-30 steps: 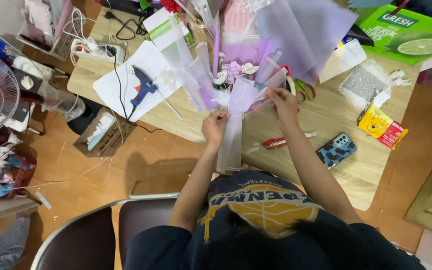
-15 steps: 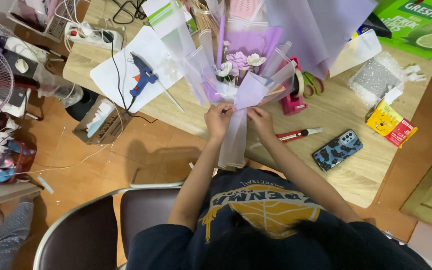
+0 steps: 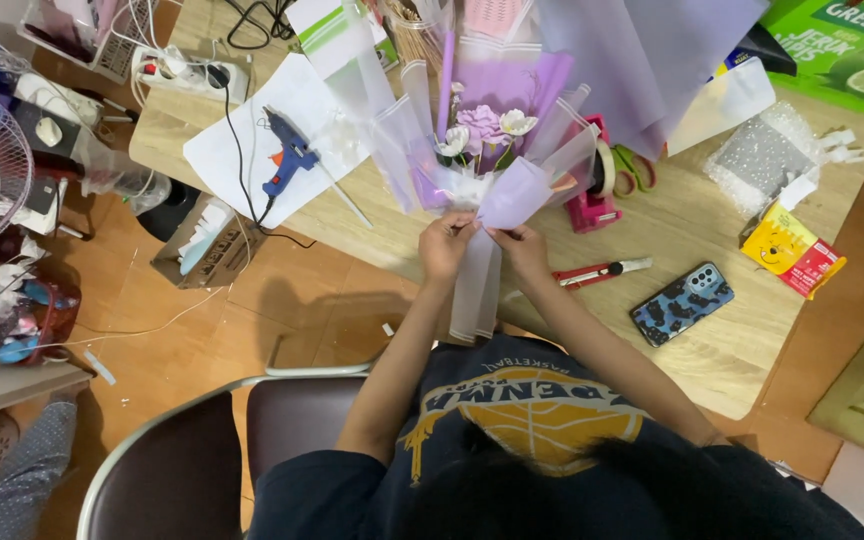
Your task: Preparing and folding translucent wrapping paper for a flower bouquet, including trimming with a cutter.
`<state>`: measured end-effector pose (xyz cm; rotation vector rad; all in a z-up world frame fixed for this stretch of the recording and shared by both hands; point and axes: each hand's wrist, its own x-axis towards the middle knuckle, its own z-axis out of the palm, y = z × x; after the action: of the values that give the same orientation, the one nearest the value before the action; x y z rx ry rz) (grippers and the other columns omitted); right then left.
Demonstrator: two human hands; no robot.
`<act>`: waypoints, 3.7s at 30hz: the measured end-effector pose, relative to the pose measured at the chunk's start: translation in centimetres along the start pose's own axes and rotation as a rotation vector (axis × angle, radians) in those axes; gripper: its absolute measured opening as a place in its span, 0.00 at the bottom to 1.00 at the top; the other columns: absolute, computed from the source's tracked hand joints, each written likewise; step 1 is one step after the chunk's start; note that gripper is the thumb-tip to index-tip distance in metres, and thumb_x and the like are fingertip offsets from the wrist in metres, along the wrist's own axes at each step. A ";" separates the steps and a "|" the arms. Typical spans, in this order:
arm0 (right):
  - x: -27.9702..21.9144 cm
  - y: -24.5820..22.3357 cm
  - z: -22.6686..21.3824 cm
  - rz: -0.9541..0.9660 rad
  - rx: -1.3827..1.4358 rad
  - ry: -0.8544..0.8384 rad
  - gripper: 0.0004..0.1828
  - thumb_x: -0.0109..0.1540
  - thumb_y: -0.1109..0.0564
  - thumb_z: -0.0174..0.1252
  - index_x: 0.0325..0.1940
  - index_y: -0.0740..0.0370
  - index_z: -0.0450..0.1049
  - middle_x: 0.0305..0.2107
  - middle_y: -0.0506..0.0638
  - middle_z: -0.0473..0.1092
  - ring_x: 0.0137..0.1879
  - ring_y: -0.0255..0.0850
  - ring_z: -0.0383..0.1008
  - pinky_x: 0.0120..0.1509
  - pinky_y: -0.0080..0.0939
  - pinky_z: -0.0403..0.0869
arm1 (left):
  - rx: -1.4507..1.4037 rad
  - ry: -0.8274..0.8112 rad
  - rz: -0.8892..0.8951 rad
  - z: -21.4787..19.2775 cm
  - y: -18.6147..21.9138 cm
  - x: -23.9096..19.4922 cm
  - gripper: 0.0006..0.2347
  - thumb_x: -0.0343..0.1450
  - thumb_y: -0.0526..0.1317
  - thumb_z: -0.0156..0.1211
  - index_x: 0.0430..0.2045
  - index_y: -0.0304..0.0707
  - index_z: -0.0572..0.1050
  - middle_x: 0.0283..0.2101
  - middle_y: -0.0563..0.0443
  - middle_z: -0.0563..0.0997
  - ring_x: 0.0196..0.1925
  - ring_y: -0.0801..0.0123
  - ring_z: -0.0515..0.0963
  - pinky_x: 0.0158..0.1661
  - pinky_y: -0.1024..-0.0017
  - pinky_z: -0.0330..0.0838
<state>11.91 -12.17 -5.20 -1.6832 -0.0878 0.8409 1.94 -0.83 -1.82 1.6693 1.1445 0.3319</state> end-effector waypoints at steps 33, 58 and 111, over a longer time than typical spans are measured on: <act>0.1 -0.2 1.9 0.013 -0.102 0.062 0.16 0.55 0.43 0.74 0.35 0.55 0.84 0.25 0.48 0.75 0.34 0.35 0.74 0.39 0.33 0.70 | 0.545 0.267 0.417 -1.1 -0.2 -0.6 0.03 0.68 0.48 0.69 0.31 0.61 0.85 0.33 0.65 0.82 0.43 0.69 0.77 0.45 0.70 0.70; -0.4 -0.8 2.5 0.214 -0.013 0.143 0.27 0.53 0.42 0.77 0.46 0.61 0.82 0.40 0.57 0.78 0.49 0.48 0.75 0.51 0.45 0.72 | 0.494 0.374 0.642 -0.4 -0.3 0.3 0.01 0.64 0.43 0.70 0.21 0.57 0.84 0.30 0.61 0.72 0.35 0.65 0.75 0.37 0.66 0.62; -9.6 -11.6 -5.1 -0.107 0.174 -0.088 0.53 0.52 0.56 0.81 0.73 0.73 0.57 0.60 0.66 0.67 0.65 0.58 0.71 0.67 0.57 0.73 | -0.590 -0.099 -0.066 -4.6 9.9 -8.1 0.34 0.58 0.43 0.84 0.55 0.26 0.73 0.50 0.36 0.79 0.52 0.59 0.78 0.46 0.61 0.77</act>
<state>11.97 -17.42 9.81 -1.4665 -0.1591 0.8178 -0.16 -4.77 11.06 1.1143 0.9107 0.4856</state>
